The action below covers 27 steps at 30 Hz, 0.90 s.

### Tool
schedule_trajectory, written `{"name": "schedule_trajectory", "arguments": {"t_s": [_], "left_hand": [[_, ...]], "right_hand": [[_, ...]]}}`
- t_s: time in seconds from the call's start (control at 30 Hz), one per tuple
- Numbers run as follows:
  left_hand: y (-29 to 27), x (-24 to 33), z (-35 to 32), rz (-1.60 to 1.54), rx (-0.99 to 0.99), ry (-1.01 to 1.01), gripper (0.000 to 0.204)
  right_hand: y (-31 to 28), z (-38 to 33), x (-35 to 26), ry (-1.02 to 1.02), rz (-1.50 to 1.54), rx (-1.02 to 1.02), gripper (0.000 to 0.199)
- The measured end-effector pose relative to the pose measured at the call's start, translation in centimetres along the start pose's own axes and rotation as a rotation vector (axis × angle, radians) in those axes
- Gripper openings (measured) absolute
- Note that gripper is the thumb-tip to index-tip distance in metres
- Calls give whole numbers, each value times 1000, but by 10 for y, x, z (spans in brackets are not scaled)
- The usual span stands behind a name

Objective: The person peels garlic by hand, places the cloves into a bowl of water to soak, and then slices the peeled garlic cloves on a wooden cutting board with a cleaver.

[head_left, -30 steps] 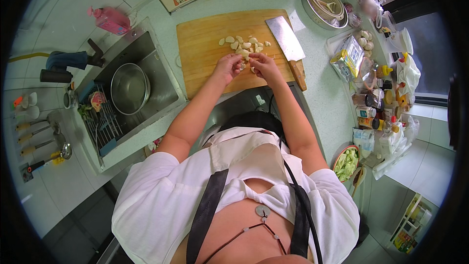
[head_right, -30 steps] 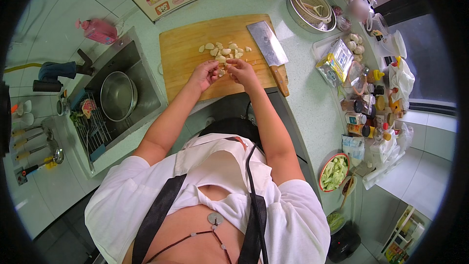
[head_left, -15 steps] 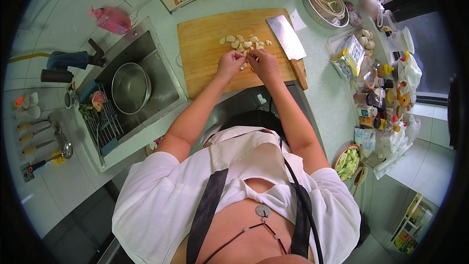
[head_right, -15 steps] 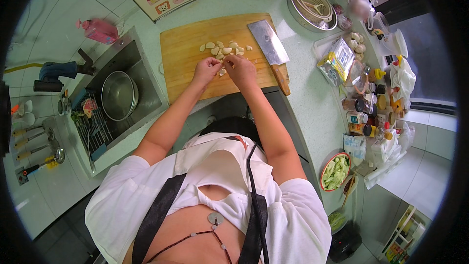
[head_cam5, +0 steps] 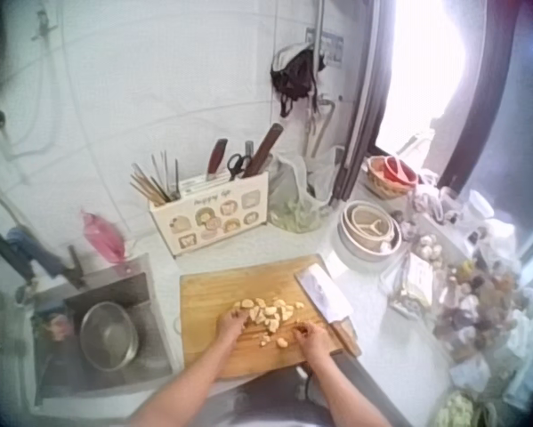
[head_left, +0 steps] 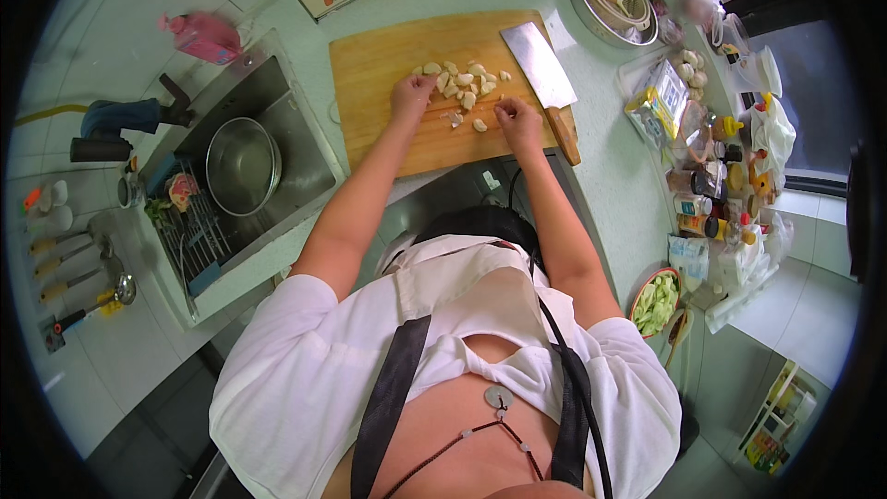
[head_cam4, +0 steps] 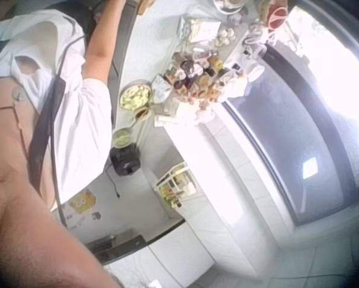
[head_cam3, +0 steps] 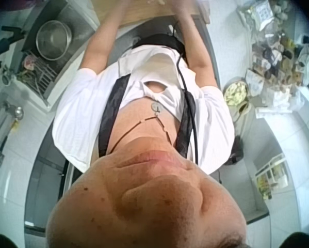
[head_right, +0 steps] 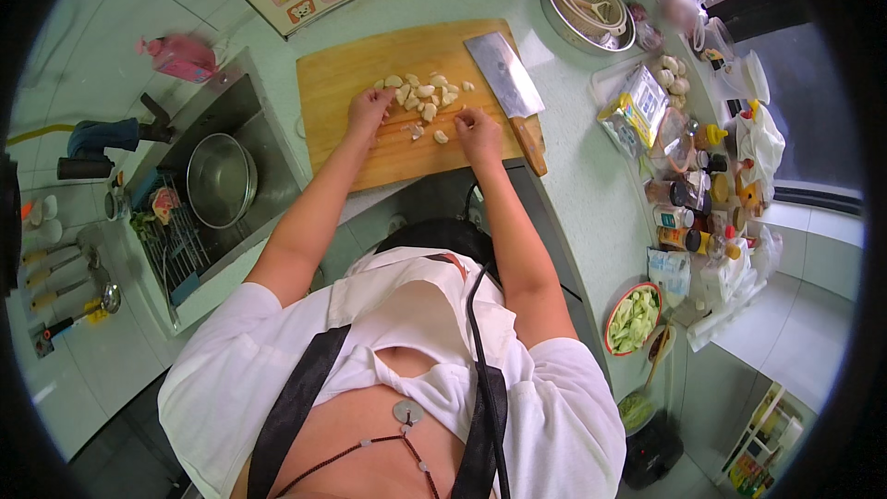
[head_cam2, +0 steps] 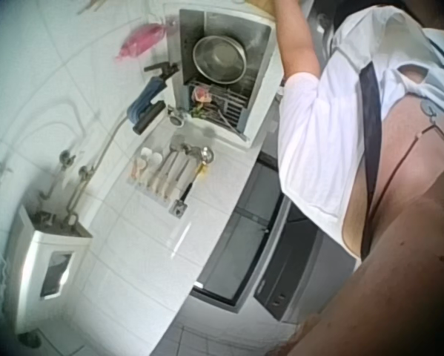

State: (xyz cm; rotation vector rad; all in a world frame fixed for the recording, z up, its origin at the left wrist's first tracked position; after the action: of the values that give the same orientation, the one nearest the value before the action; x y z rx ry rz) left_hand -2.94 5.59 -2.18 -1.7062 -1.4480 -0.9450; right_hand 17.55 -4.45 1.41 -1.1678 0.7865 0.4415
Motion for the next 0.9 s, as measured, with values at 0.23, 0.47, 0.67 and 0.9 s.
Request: {"name": "schedule_trajectory", "arguments": {"t_s": [0.23,0.47,0.67,0.9], "left_hand": [[16,7,-29,536,20,417,20],[38,6,-62,753,52,549,17],[39,-1,-59,797,115,613,12],[17,-6,-61,610,43,339,6]], "right_hand": [[-35,7,24,11,-231,85,23],[-20,14,19,-16,-381,-70,18],[-13,13,12,-6,-444,-118,14],[-12,2,14,-79,-251,-68,12]]}}
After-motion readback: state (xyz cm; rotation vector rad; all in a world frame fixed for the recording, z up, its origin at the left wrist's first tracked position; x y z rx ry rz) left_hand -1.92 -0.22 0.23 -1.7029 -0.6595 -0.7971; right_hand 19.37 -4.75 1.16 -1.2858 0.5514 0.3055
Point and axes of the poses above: each hand's wrist, its own z-axis towards the middle knuckle, its own y-axis out of the palm, x = y × z, the point moved 8 cm from there along z, towards the middle knuckle, and after that the axes turned 10 degrees about -y, right-handed, at the moved point
